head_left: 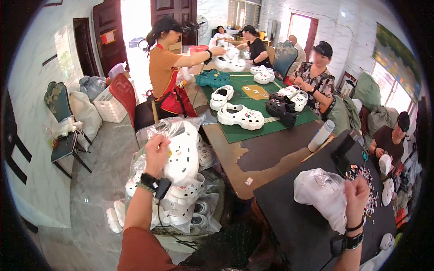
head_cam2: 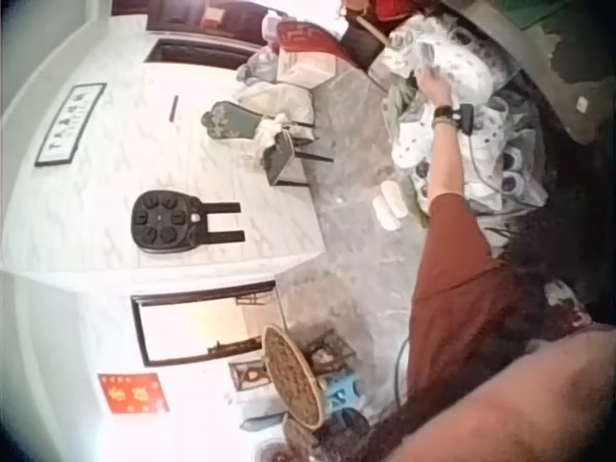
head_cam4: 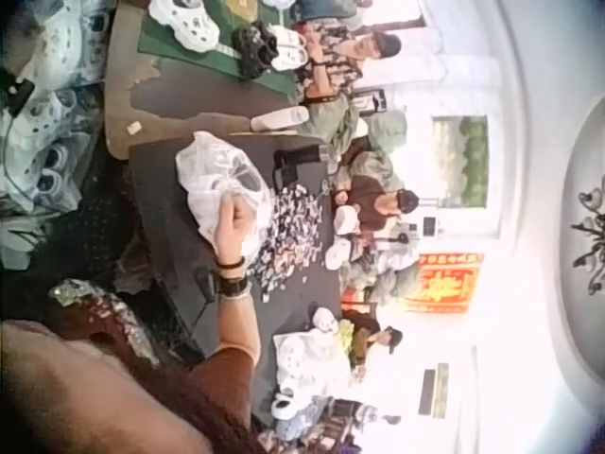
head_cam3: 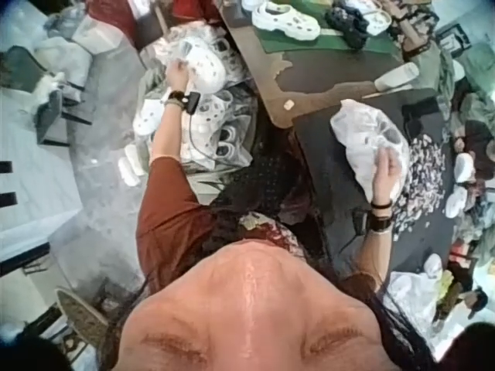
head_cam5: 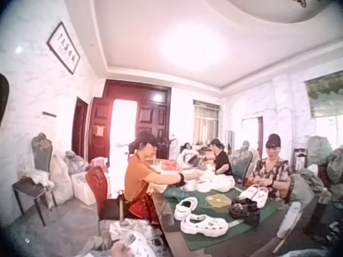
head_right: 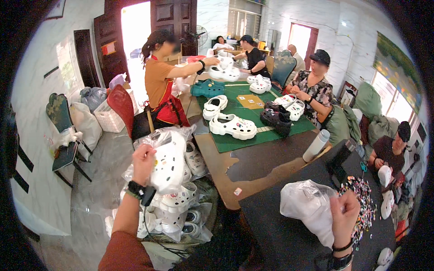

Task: Apply decorative charms (Jibbitz) to the holes of foam clogs and bag the finished products.

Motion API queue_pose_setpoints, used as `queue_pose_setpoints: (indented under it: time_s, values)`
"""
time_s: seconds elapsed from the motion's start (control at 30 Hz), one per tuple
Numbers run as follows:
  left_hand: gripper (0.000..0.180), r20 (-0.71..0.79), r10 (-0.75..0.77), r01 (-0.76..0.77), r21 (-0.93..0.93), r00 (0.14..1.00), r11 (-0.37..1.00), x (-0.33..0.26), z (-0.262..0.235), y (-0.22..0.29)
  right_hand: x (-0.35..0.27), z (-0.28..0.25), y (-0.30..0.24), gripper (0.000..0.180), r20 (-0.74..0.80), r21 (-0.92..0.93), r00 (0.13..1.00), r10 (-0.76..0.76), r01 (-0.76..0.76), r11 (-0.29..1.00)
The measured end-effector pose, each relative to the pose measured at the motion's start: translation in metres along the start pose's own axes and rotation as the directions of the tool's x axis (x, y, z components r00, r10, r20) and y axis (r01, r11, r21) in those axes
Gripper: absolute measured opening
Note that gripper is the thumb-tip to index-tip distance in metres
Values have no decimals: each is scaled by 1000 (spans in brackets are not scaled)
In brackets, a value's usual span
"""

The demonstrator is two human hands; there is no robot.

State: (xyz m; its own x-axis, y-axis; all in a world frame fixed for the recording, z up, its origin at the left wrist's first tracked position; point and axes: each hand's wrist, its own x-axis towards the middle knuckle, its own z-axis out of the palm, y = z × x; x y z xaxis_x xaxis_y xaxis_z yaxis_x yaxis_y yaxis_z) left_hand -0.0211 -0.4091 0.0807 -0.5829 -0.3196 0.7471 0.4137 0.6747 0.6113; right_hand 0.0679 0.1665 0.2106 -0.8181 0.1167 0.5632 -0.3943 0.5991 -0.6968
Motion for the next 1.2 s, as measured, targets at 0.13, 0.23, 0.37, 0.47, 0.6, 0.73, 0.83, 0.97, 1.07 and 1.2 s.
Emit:
queue_pose_setpoints:
  time_s: [0.13, 0.23, 0.37, 0.47, 0.6, 0.73, 0.83, 0.97, 1.07, 1.2]
  values:
    - [10, 40, 156, -147, -177, 987, 973, 26, -37, 86, -2, -23, -53, 29, -37, -12, 999, 5, -5, 1000]
    - [10, 45, 271, -243, -324, 962, 915, 33, -56, 140, -11, -38, -76, 73, 73, -50, 997, 5, -2, 999]
    - [15, 80, 383, -296, -496, 920, 816, 28, -49, 189, -25, -48, -121, 107, 212, -75, 976, -43, 60, 995]
    - [26, 42, 445, -295, -693, 894, 658, 9, -16, 218, -33, -61, -135, 113, 275, -22, 961, 9, -3, 1000]
    - [32, 240, 448, -14, -869, 861, 494, 0, -5, 227, -56, -96, -138, 105, 244, -3, 970, -3, 4, 1000]
    - [33, 374, 536, 164, -902, 757, 399, -4, 22, 233, -69, -104, -135, 28, 259, 424, 963, -71, -47, 905]
    - [34, 429, 562, 229, -891, 708, 391, -10, 40, 245, -81, -130, -144, 21, 134, 284, 991, -13, -26, 958]
    - [24, 487, 498, 124, -793, 718, 596, -29, 67, 284, -75, -180, -122, 25, -81, 203, 996, 48, -31, 979]
    - [15, 635, 503, 125, -684, 586, 718, -37, 82, 322, -58, -249, -95, 18, -224, -236, 971, -86, 31, 971]
    - [11, 706, 420, 254, -638, 571, 727, -37, 101, 305, -44, -392, -109, 26, -408, -716, 836, -367, -43, 697]
